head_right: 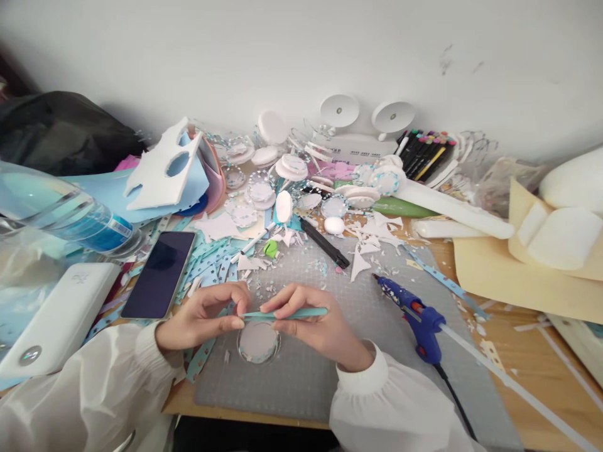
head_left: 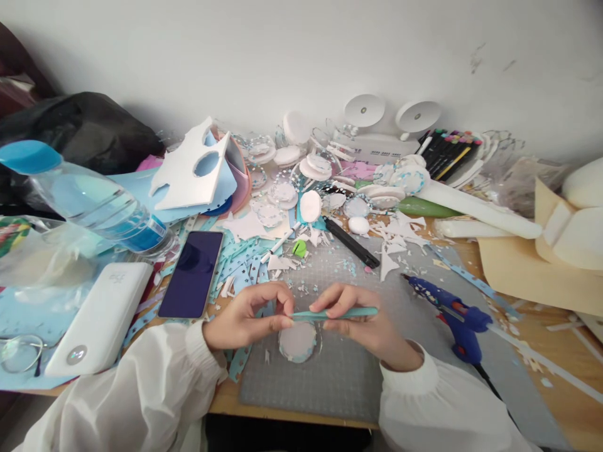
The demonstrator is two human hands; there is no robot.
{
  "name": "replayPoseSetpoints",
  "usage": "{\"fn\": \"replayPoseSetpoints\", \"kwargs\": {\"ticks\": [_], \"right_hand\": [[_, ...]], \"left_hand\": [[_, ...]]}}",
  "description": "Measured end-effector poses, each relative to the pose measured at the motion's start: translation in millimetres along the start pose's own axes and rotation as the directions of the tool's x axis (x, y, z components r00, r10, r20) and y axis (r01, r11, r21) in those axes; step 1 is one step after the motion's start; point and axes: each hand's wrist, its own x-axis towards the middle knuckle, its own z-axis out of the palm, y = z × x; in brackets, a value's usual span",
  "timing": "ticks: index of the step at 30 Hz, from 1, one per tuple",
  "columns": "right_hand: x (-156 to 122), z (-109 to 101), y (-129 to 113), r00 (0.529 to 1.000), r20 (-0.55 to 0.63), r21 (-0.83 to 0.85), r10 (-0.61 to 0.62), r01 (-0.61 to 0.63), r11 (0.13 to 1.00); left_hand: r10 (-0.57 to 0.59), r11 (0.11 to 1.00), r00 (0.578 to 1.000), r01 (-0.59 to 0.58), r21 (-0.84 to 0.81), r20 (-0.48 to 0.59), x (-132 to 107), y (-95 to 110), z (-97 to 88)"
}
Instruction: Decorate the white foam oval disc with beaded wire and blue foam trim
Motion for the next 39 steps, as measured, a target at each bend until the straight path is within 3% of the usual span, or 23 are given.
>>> {"fn": "replayPoseSetpoints", "kwargs": {"ticks": [18,39], "right_hand": [[-5,4,9,0.994,0.003,0.155,0.107,-0.106,0.982],[-2,7,14,0.984,-0.039,0.251,0.172,-0.157,0.955]], "left_hand": [[-0.010,0.996,0.997,0.017,-0.088,0.083,0,-1,-1.7],[0.016,0.997,1.000,-0.016,-0.079,0.007,1,0,-0.9]]}}
